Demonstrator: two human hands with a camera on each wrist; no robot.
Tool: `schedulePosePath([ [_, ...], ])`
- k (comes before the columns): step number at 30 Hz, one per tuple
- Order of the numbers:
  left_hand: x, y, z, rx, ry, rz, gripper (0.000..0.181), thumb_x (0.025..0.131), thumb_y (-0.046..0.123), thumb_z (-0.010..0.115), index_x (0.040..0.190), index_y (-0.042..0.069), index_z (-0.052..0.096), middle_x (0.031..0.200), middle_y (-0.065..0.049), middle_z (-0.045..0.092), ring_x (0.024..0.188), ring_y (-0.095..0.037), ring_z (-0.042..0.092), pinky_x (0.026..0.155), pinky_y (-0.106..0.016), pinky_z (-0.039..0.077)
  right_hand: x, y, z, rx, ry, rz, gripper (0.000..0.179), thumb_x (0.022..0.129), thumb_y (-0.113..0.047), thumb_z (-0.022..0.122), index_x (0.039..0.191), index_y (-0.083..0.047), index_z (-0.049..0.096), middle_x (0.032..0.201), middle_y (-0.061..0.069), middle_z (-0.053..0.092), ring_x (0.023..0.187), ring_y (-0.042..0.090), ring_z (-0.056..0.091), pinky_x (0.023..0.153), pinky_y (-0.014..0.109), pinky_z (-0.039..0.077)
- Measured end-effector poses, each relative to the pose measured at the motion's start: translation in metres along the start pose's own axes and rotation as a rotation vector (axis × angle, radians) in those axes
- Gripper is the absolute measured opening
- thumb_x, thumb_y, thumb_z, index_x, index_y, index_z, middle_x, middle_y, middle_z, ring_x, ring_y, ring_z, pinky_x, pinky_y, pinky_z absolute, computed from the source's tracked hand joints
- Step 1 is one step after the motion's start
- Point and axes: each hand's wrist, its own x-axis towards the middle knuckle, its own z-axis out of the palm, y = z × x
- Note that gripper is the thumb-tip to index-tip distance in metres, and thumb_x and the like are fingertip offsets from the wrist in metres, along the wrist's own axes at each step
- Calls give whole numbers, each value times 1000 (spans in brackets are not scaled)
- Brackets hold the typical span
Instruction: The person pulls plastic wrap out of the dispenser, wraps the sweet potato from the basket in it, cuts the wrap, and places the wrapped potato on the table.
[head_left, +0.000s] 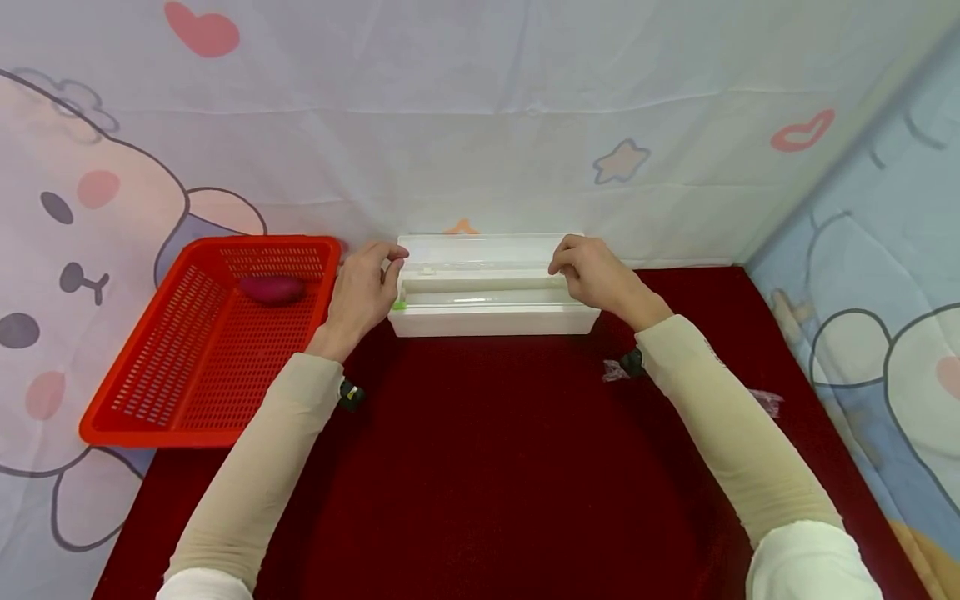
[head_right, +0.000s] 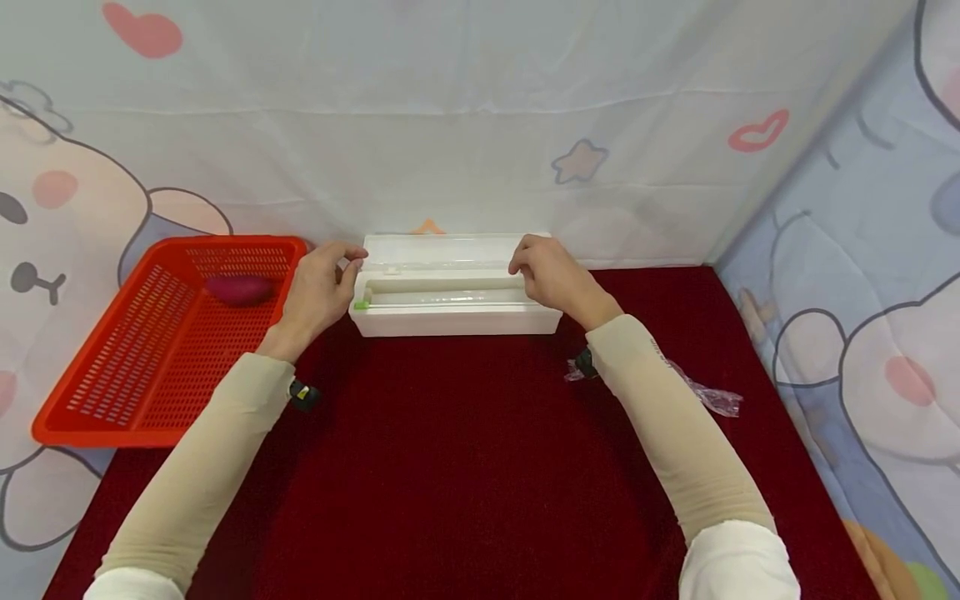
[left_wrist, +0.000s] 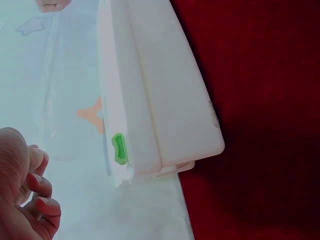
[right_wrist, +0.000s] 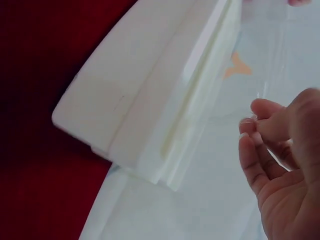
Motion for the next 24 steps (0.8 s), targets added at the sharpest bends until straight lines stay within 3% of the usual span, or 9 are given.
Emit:
schedulePosePath([
  [8, 0, 0, 0, 2, 0, 7, 23, 108, 13, 60, 124, 5, 74, 115, -14, 73, 78, -29, 60, 72, -40, 47, 1, 2, 1, -45, 28, -4, 10, 96, -3, 74, 102, 4, 76, 105, 18, 70, 94, 34, 72, 84, 47, 61],
  [14, 1, -1, -1, 3, 9, 29, 21, 107, 11, 61, 122, 4, 75, 112, -15, 73, 76, -29, 61, 71, -40, 47, -3, 3, -6, 0, 72, 20, 9, 96, 9, 68, 103, 6, 72, 102, 21, 73, 94, 37, 72, 85, 49, 61],
  [24, 3, 1, -6, -4, 14, 42, 22, 107, 10, 62, 123, 3, 75, 112, -16, 74, 76, -30, 62, 69, -40, 50, -7, 1, -18, 62, 105, 118, 9, 100, 6, 65, 104, 0, 70, 103, 18, 75, 94, 33, 72, 86, 48, 60],
])
